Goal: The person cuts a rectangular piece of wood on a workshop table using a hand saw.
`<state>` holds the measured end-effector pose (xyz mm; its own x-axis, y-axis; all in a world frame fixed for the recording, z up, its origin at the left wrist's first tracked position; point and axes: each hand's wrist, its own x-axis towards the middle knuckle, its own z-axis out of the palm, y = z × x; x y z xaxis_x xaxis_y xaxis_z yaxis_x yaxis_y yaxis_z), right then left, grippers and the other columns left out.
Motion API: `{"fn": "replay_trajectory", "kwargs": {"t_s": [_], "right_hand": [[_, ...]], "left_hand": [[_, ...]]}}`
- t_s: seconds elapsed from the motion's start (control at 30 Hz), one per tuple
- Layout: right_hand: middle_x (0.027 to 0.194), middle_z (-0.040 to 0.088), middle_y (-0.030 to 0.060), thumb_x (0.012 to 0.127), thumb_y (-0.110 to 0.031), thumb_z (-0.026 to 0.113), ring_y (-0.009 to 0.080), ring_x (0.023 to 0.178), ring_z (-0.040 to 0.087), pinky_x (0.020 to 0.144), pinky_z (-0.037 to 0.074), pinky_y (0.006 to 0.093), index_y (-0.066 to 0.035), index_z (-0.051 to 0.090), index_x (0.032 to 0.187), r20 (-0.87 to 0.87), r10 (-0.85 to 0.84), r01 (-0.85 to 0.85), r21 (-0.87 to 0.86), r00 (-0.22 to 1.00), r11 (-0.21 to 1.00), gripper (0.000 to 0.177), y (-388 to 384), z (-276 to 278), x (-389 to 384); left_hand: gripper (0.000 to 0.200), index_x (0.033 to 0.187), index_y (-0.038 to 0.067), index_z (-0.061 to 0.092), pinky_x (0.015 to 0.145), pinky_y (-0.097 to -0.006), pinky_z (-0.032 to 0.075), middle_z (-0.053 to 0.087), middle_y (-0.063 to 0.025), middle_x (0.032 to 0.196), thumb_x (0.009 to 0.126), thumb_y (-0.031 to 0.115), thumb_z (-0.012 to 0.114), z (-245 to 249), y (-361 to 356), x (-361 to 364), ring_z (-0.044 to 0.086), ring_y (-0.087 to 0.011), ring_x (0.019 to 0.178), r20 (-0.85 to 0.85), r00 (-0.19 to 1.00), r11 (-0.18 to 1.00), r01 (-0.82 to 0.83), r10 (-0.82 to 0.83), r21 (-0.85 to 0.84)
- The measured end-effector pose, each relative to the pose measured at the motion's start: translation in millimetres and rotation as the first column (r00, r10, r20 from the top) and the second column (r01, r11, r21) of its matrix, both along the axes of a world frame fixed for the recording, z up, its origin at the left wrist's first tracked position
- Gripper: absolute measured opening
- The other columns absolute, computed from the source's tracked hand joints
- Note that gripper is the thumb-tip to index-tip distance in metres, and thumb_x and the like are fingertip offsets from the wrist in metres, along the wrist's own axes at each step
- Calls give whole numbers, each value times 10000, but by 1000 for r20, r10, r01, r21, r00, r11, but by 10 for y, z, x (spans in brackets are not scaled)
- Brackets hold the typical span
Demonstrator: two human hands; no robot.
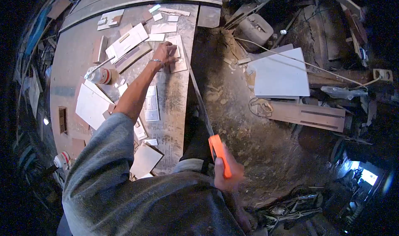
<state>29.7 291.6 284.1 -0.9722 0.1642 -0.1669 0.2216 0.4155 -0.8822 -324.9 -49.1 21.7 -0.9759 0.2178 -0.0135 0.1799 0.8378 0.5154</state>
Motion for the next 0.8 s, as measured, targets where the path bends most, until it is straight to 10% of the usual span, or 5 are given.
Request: {"fn": "replay_trajectory", "kwargs": {"t_s": [0.53,0.8], "right_hand": [[1213,733,228,1005,-139,612,242,1142,693,997,527,369,113,631,1344,42,73,-70,-81,996,994,423,-147,-243,-216],[1146,768,213,971,-111,638,202,983,750,872,569,327,25,664,1371,90,43,-46,34,995,998,423,74,-140,300]], "left_hand": [[646,1244,67,752,1065,-460,497,674,-168,1244,654,253,938,218,41,102,584,-411,1183,-23,999,1000,-23,23,20],[605,1250,84,737,1069,-484,493,656,-200,1302,693,253,903,104,74,74,584,-448,1186,-11,1000,1000,-15,15,5]]}}
